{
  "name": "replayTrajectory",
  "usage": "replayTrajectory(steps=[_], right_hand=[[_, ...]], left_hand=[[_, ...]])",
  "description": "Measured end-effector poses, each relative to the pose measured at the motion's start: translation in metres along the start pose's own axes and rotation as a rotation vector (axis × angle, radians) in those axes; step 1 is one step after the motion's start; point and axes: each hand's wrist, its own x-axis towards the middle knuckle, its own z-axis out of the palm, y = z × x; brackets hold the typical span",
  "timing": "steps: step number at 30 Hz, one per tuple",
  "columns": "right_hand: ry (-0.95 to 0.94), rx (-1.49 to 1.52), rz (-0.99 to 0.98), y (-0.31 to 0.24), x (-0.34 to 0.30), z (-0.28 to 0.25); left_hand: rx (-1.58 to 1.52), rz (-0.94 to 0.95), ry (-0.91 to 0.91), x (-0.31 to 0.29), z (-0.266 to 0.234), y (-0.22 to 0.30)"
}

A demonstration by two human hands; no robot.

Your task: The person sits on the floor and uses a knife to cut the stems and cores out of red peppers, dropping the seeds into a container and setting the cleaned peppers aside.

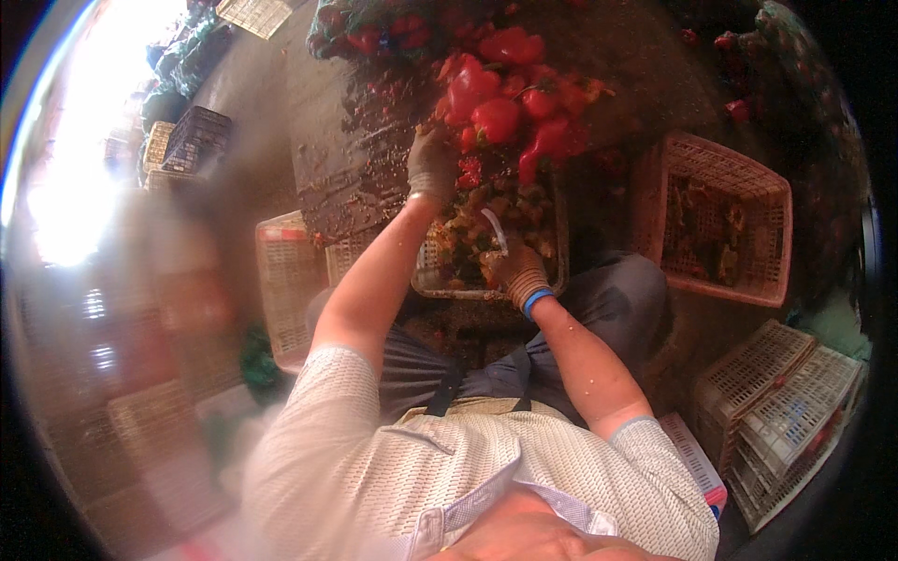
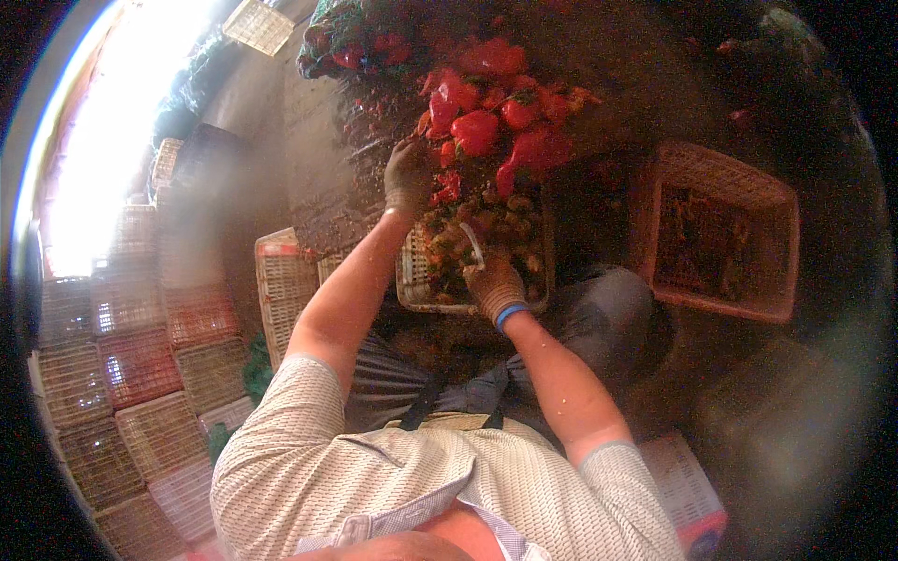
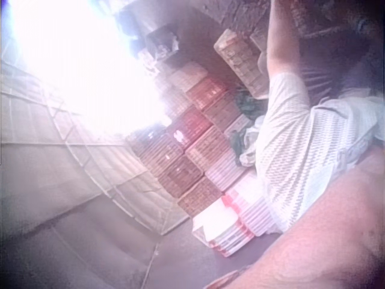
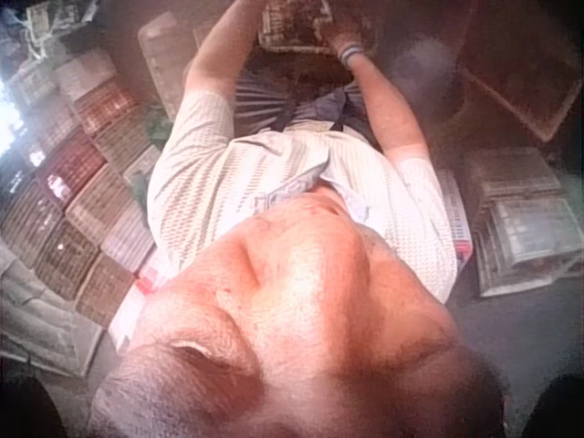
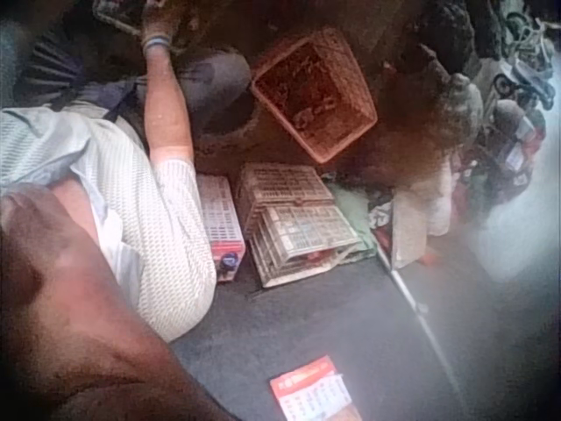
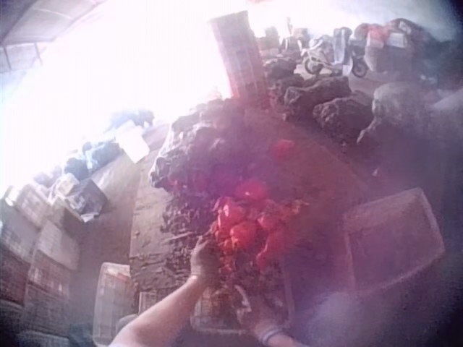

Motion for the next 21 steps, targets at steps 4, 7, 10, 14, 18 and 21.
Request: replayTrajectory(steps=[4, 7, 10, 14, 18, 21], right_hand=[[0.007, -0.018, -0.024, -0.004, -0.001, 0.008], [-0.02, -0.006, 0.066, -0.013, -0.003, 0.006], [-0.047, -0.052, 0.107, -0.023, -0.003, 0.004], [-0.097, -0.022, 0.122, -0.014, -0.001, 0.006], [-0.067, -0.037, 0.203, -0.025, -0.007, 0.001], [-0.005, -0.119, 0.087, -0.007, -0.008, 0.005]], left_hand=[[0.395, -0.001, -0.124, 0.02, 0.008, 0.008], [0.433, -0.039, -0.188, 0.025, 0.012, 0.017], [0.594, -0.04, -0.337, 0.046, 0.02, 0.013], [0.581, -0.016, -0.395, 0.053, 0.021, 0.007], [-0.428, -0.14, -0.262, 0.047, -0.026, -0.037], [-0.575, -0.233, -0.087, 0.002, -0.122, 0.02]])
